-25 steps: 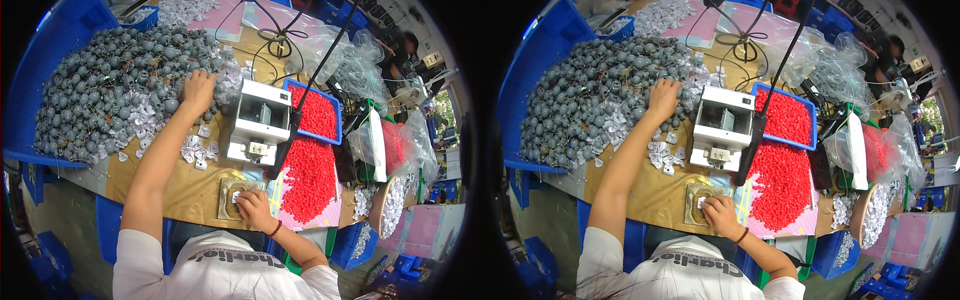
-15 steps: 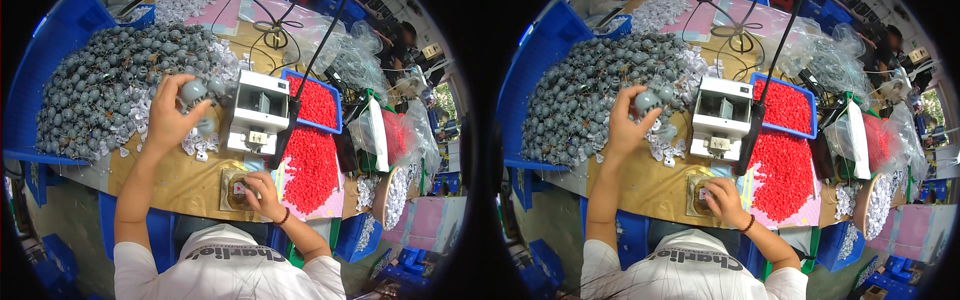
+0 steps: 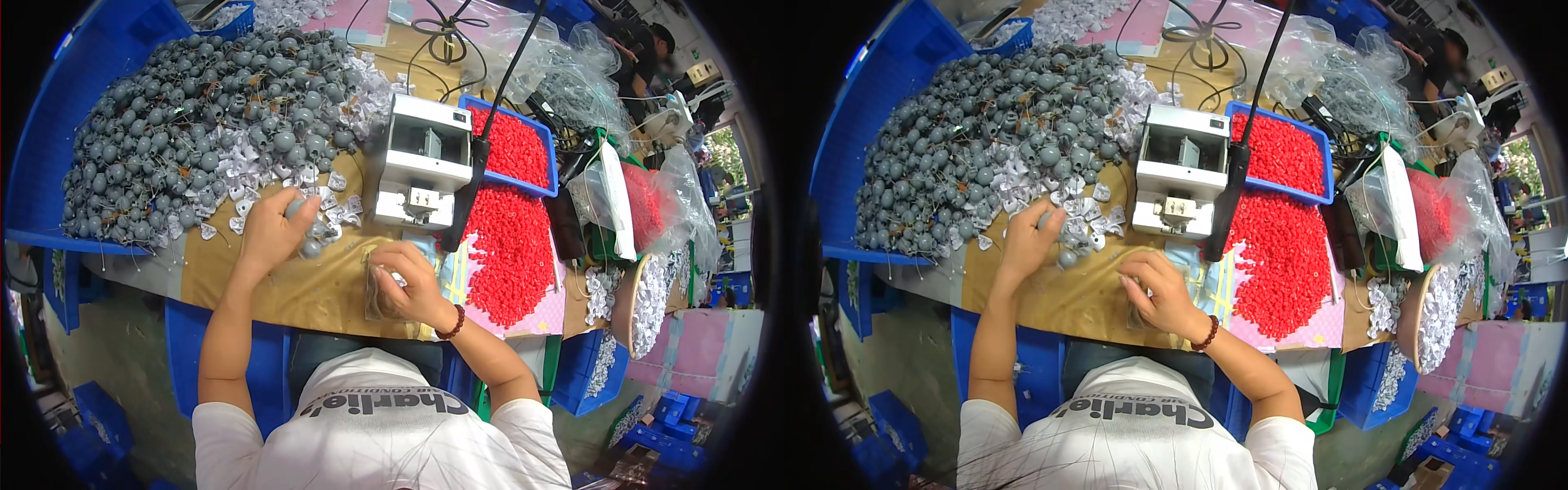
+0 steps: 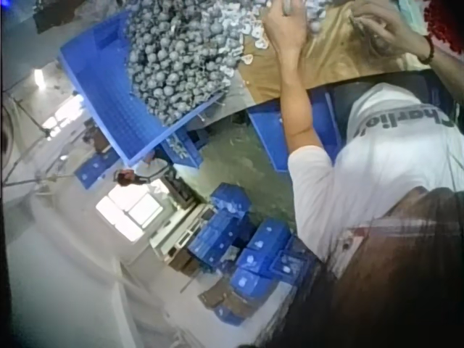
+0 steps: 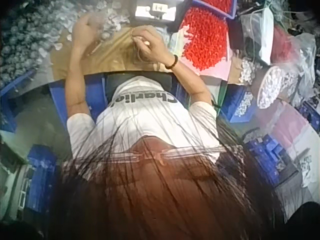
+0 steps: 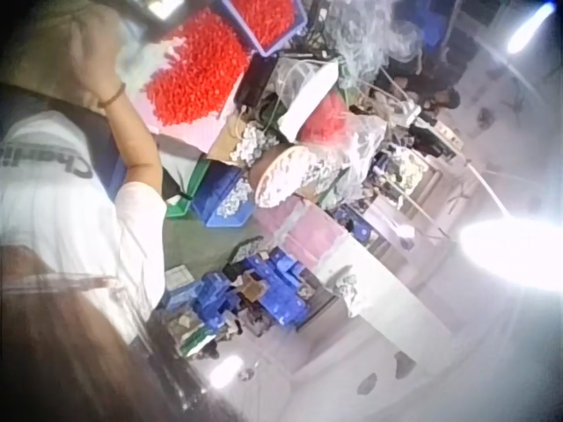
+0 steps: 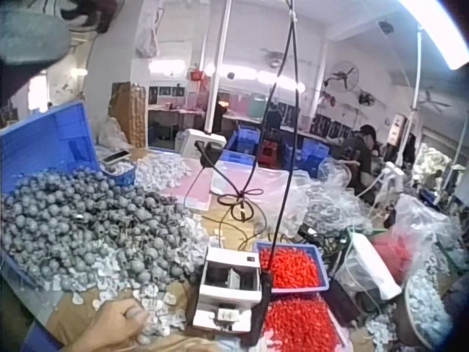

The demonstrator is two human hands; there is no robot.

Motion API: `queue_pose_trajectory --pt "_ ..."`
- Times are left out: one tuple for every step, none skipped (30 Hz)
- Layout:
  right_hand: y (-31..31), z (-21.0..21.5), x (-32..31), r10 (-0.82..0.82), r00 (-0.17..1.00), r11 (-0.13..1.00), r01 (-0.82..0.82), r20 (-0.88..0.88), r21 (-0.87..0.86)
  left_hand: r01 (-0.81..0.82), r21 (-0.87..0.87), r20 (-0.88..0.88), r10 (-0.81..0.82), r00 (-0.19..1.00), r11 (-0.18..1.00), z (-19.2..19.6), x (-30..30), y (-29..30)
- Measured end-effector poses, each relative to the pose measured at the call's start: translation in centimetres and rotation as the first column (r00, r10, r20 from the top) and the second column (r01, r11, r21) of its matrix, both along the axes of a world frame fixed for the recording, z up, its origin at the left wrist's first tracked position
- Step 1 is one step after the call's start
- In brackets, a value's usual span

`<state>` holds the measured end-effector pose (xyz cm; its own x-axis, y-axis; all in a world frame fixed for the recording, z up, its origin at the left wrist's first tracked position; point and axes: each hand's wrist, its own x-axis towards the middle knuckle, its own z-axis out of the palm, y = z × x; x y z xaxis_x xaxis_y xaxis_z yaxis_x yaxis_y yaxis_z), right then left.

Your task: Assembling plastic toy components using manual dexterity and an electric screwdriver at a factory workbench.

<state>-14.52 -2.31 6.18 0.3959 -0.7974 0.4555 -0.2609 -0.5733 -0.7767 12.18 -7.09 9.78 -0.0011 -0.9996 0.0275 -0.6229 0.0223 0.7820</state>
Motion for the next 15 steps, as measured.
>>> queue_pose_trajectory --pt "-0.1 0.6 0.4 -0.025 0.999 1.000 0.025 0.023 -0.012 -0.002 -0.006 -0.048 0.002 0.999 1.000 0.7 -0.5 0.8" --pt "-0.2 1.3 0.8 -0.050 0.998 0.998 0.052 0.046 -0.025 -0.004 -0.015 -0.094 0.002 0.996 1.000 1.4 -1.0 1.5" --pt "-0.5 2.3 1.5 -0.073 0.994 0.996 0.077 0.077 -0.039 0.021 -0.089 -0.079 -0.028 0.996 0.996 2.2 -1.7 1.8" --pt "-0.8 2.5 2.1 -0.062 0.995 0.997 0.065 0.076 -0.039 0.042 -0.161 -0.058 -0.052 0.997 0.986 2.9 -2.2 2.2" --pt "-1.2 2.7 2.7 -0.050 0.996 0.998 0.053 0.076 -0.040 0.064 -0.233 -0.037 -0.074 0.997 0.970 3.2 -2.5 2.4" --pt "-1.7 2.4 3.1 -0.010 0.999 1.000 0.011 0.042 -0.030 0.057 -0.239 -0.041 -0.069 0.997 0.969 3.0 -2.5 2.5" --pt "-2.4 2.0 3.4 0.019 0.998 0.998 -0.022 0.054 0.058 0.048 -0.246 -0.046 -0.061 0.997 0.968 2.7 -2.6 2.4" --pt "-3.1 1.5 3.8 0.040 0.997 0.988 -0.049 0.068 0.145 0.039 -0.254 -0.050 -0.053 0.997 0.967 2.4 -2.6 2.3" --pt "-3.8 1.6 4.3 0.053 0.995 0.970 -0.071 0.082 0.231 0.003 -0.298 -0.077 -0.027 0.997 0.955 2.1 -2.5 2.1" --pt "-4.2 1.9 4.5 0.038 0.991 0.916 -0.087 0.129 0.392 -0.035 -0.340 -0.104 -0.001 0.995 0.940 1.8 -2.5 1.8" --pt "-4.8 2.3 4.9 0.015 0.985 0.834 -0.108 0.173 0.541 -0.073 -0.381 -0.133 0.024 0.991 0.922 1.7 -2.4 1.6" --pt "-5.3 2.4 5.6 -0.034 0.990 0.903 -0.028 0.136 0.428 -0.093 -0.420 -0.137 0.038 0.990 0.903 1.9 -2.3 1.5" --pt "-6.3 2.6 6.1 -0.048 0.989 0.982 0.021 0.139 0.190 -0.110 -0.462 -0.146 0.047 0.988 0.880 2.6 -2.1 1.4" --pt "-7.4 2.7 6.7 -0.061 0.988 0.996 0.071 0.144 -0.060 -0.127 -0.502 -0.155 0.056 0.986 0.856 3.0 -2.1 1.1" --pt "-8.7 2.8 7.0 -0.076 0.986 0.943 0.119 0.147 -0.310 -0.079 -0.446 -0.010 0.084 0.996 0.891 2.4 -1.8 0.3"
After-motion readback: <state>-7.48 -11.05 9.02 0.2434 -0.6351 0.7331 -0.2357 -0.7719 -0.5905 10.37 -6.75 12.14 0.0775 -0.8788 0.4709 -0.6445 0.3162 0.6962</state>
